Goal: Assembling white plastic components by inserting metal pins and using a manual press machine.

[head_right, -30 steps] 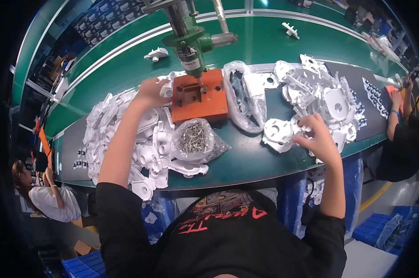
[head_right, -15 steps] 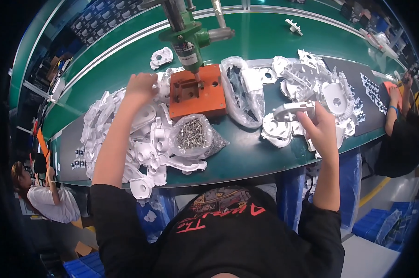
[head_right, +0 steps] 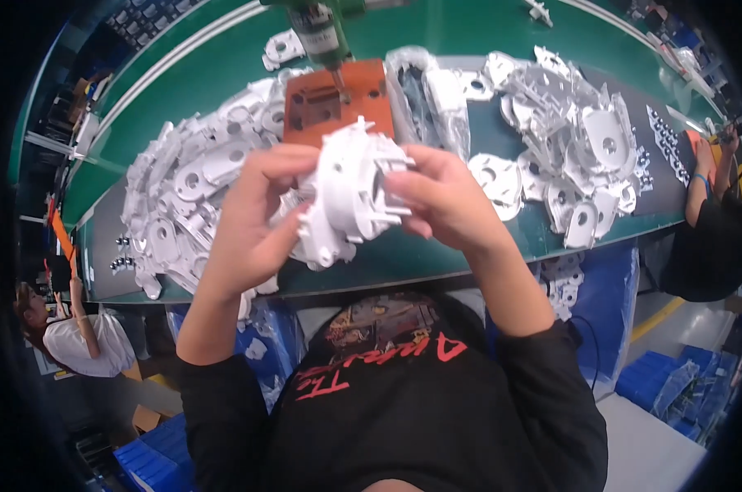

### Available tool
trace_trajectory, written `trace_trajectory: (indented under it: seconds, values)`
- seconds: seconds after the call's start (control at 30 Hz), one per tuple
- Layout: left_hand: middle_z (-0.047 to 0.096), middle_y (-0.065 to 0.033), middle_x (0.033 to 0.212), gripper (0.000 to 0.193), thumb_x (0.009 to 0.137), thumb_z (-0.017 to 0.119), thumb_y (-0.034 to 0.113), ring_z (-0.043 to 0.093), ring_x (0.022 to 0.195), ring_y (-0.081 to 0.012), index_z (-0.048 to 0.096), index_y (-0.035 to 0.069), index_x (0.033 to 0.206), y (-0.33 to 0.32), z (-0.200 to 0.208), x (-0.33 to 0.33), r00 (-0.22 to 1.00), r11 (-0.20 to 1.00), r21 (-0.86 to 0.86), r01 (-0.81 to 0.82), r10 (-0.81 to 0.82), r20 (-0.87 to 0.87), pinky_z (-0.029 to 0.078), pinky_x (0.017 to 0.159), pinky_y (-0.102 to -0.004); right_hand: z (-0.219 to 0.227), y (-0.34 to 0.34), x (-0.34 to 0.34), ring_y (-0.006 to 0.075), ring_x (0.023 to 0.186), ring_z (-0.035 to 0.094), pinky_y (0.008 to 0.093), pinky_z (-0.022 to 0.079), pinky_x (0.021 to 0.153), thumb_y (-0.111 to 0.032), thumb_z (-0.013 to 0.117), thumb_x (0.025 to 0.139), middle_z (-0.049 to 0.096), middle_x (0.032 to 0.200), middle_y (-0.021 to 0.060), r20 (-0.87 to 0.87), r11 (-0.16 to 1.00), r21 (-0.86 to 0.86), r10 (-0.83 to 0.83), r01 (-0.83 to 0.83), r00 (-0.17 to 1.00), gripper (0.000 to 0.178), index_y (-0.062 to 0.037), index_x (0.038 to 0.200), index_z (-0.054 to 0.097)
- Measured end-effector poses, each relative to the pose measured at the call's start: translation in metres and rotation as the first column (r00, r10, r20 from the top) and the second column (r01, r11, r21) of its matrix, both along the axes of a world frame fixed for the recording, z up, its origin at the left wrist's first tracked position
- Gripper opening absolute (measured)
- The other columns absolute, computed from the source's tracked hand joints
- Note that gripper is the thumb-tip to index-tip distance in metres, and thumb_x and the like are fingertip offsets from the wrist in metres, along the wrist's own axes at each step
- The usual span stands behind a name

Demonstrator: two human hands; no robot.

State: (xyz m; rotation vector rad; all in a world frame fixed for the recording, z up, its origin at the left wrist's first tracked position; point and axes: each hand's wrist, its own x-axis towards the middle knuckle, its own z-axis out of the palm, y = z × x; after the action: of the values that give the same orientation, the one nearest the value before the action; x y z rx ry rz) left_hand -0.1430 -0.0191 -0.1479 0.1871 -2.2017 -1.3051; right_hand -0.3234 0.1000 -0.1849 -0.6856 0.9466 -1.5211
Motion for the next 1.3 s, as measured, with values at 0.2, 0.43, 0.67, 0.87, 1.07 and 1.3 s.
trace_trajectory:
  seconds: [0.2, 0.43, 0.67, 0.87, 1.07, 1.3]
  values:
    - [0.055, -0.0093, 0.105, 0.033, 0.085, 0.057, 0.008, 0.055, 0.096, -0.0143, 0.044, -0.001, 0.114, 0.007, -0.008, 0.008, 0.988, 0.935, 0.325, 0.146, -0.119, -0.101, 0.046, 0.081, -0.0275, -0.011, 0.004, -0.006, 0.0180, 0.093, 0.061, 0.0301, 0.052, 0.078, -0.026, 0.066, 0.079, 0.061, 0.103, 0.0130, -0.133, 0.997, 0.025, 0.077, -0.075, 0.988, 0.056, 0.0062, 0.120, 0.046]
    - [0.053, -0.0121, 0.106, 0.039, 0.087, 0.057, 0.015, 0.055, 0.097, -0.0153, 0.039, -0.001, 0.118, -0.001, -0.022, 0.000, 0.958, 0.842, 0.470, 0.267, -0.177, -0.227, 0.047, 0.080, -0.0268, -0.021, 0.005, 0.003, 0.0175, 0.086, 0.063, 0.0289, 0.053, 0.070, -0.034, 0.064, 0.080, 0.061, 0.101, 0.0121, 0.059, 0.996, -0.057, 0.077, -0.073, 0.995, 0.056, 0.0064, 0.116, 0.048]
    - [0.053, -0.0113, 0.106, 0.037, 0.086, 0.058, 0.012, 0.055, 0.096, -0.0146, 0.040, 0.000, 0.116, 0.012, -0.053, -0.008, 0.934, 0.778, 0.574, 0.257, -0.046, -0.355, 0.047, 0.080, -0.0278, -0.023, 0.003, 0.008, 0.0182, 0.090, 0.061, 0.0309, 0.051, 0.076, -0.034, 0.057, 0.085, 0.059, 0.105, 0.0118, 0.103, 0.998, -0.066, -0.015, 0.022, 0.995, 0.054, 0.0047, 0.121, 0.044]
    - [0.052, -0.0090, 0.106, 0.041, 0.085, 0.062, 0.017, 0.053, 0.096, -0.0125, 0.041, 0.000, 0.116, 0.015, -0.061, -0.014, 0.938, 0.718, 0.638, 0.277, -0.058, -0.341, 0.046, 0.079, -0.0259, -0.031, 0.001, 0.009, 0.0165, 0.096, 0.059, 0.0309, 0.049, 0.080, -0.023, 0.062, 0.084, 0.059, 0.108, 0.0087, 0.279, 0.974, -0.216, 0.130, -0.070, 0.951, 0.045, 0.0027, 0.119, 0.049]
    - [0.053, -0.0055, 0.103, 0.032, 0.087, 0.057, 0.008, 0.053, 0.094, -0.0116, 0.045, 0.000, 0.116, 0.011, -0.059, -0.004, 0.972, 0.719, 0.656, 0.228, -0.125, -0.201, 0.045, 0.080, -0.0254, -0.040, 0.000, 0.000, 0.0157, 0.090, 0.061, 0.0292, 0.049, 0.078, -0.017, 0.064, 0.083, 0.063, 0.100, 0.0099, 0.185, 0.992, -0.111, 0.081, -0.061, 0.979, 0.036, 0.0046, 0.110, 0.055]
    - [0.059, -0.0221, 0.100, 0.033, 0.085, 0.045, 0.020, 0.060, 0.078, -0.0212, 0.054, -0.007, 0.102, -0.041, 0.055, 0.091, 0.955, 0.892, -0.350, -0.285, 0.294, -0.027, 0.048, 0.068, -0.0300, -0.040, 0.004, 0.002, 0.0171, 0.069, 0.063, 0.0292, 0.054, 0.055, -0.017, 0.063, 0.083, 0.064, 0.088, 0.0115, 0.159, 0.999, -0.040, -0.010, 0.016, 0.987, 0.032, 0.0059, 0.104, 0.056]
